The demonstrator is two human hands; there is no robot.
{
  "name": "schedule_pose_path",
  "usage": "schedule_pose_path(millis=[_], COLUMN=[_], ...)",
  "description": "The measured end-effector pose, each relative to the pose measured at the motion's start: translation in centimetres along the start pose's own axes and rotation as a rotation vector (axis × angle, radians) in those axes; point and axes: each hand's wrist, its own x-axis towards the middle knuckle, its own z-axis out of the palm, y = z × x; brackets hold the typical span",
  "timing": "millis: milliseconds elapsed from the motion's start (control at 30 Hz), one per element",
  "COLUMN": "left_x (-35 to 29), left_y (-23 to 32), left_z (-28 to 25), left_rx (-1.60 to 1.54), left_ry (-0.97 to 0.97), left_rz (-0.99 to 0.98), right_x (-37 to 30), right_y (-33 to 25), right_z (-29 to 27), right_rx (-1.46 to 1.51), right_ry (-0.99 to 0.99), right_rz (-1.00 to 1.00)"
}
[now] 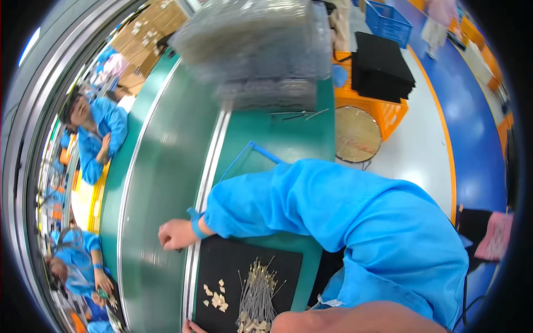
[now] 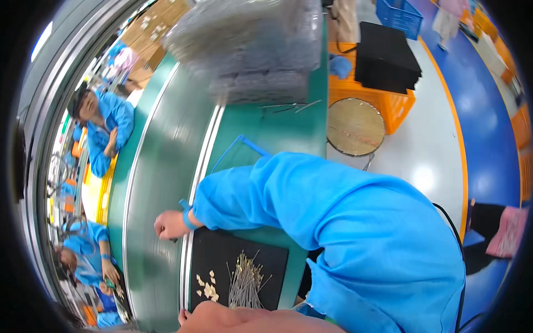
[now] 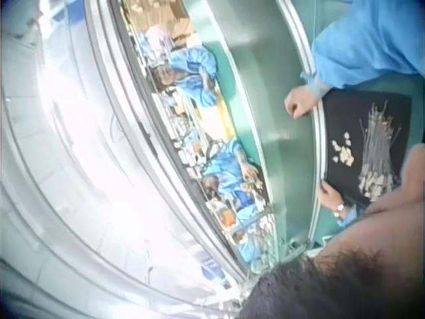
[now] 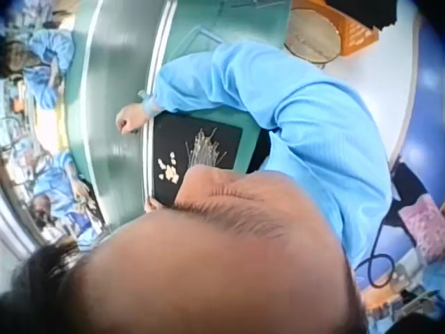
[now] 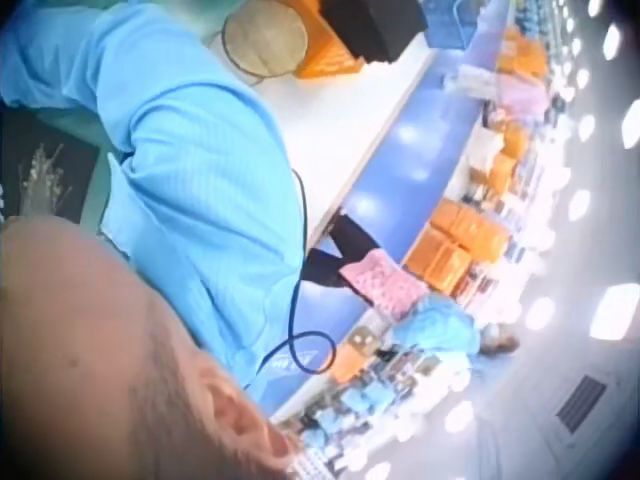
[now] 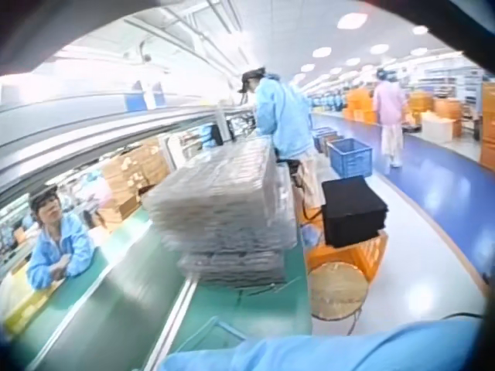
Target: Assembling small electronic components onto wires using a jig on a factory production line.
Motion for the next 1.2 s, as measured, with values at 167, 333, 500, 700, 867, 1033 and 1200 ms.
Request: schedule_pose_path(millis=[167,333,500,700,867,1033,1200], left_x=[0.1,0.7,1.2,1.6,1.2,1.1,0.9], left_y=[-3.1,-6.5,-4.9,-4.4,-7.7,-0.7,2.7], left_z=[0.8,2.2,2.4,2.5,3.3,0.5,0.5], left_rx=[0.128,0.147,0.203,0.148,0.153,-0.015,-0.082], left_ry=[-0.022,0.067,0.004,-0.034,-0.006,-0.003,0.080], left_rz=[0.086,0.160,0.107,0.089,0.161,0.257,0.188], right_x=[-0.1,0.0,-0.5,-0.8,-0.5,-0.1,-0.6], right_y=[-0.2,-0.5,-1.2,-1.5,-1.2,-0.3,-1.1], right_z=[-0.2,0.2,-0.5,-0.9,0.3,-0.1,-1.3], right_rx=[-0.042,-0.042,-0.026,-0.027,-0.033,-0.069,-0.149], right_ry=[0.036,0.017,-0.015,-0.013,-0.027,-0.047,-0.050], right_rz=[-0.087,-0.086,-0.062,-0.062,-0.104,-0.161,-0.089])
